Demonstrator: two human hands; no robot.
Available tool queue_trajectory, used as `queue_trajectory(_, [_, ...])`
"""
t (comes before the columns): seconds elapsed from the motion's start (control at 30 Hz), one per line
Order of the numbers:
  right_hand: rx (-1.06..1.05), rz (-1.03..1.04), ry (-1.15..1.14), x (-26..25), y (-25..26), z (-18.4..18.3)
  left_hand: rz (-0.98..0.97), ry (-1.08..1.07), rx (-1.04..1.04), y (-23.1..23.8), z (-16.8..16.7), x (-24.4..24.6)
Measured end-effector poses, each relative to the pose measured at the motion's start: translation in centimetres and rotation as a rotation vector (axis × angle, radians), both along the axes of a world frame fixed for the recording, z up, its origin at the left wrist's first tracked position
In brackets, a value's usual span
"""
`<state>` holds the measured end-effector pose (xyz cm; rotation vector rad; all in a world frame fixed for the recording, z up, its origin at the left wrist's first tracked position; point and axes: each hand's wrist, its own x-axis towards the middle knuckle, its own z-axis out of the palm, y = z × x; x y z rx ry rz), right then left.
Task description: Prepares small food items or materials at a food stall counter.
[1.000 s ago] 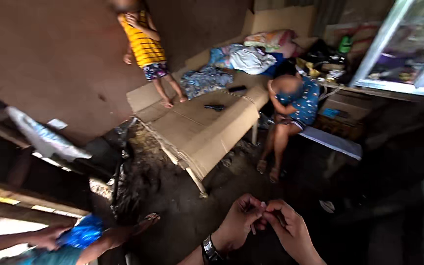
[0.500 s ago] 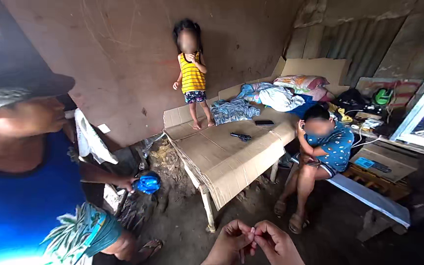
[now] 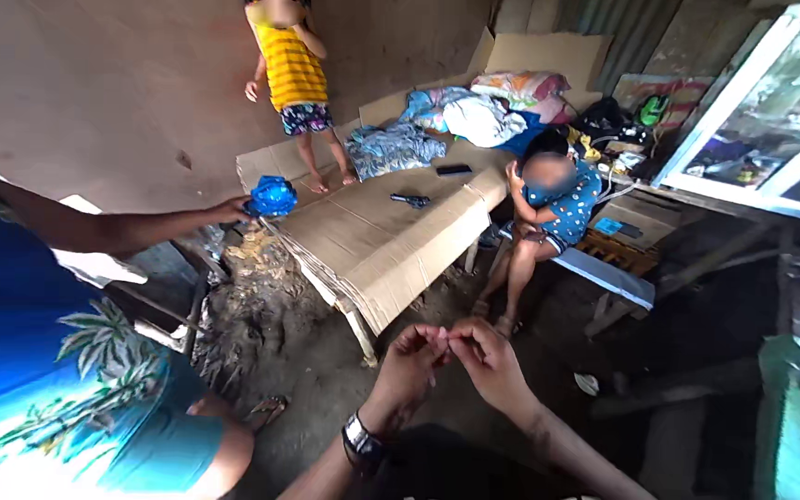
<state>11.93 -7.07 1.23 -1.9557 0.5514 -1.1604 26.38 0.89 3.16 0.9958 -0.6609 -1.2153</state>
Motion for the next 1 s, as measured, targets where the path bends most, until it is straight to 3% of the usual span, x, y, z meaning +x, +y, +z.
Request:
queue_trajectory(0.13, [0.063,0.04,-0.09,0.0,0.6,1.1,0.019,0.072,-0.038,-1.0,1.2,0.5])
queue_trajectory(0.23, [-0.021,0.022,-0.109,0.6,1.8,0.1,0.022,0.134,-0.05,-1.6,0.8,1.0])
queue_trajectory(0.5, [-0.09,-0.004,-0.075,-0.4,-1.1,1.1,-0.174,0.061,-0.041,-1.6,1.2,1.2])
queue_trajectory(0.73, [-0.084,0.048,-0.04,-0.7,-1.6,0.9,-0.223,0.117,-0.051,-2.0,0.0,1.7])
queue_trajectory(0.87, [0.03,0.154,0.063,-1.1,-2.1,1.7,-0.268,0.149,-0.027,-2.0,-0.6,2.2])
queue_trajectory(1.0, [0.146,0.167,0.163,-1.3,-2.2,2.3,-0.281,0.038,-0.028,-2.0,-0.8,2.6])
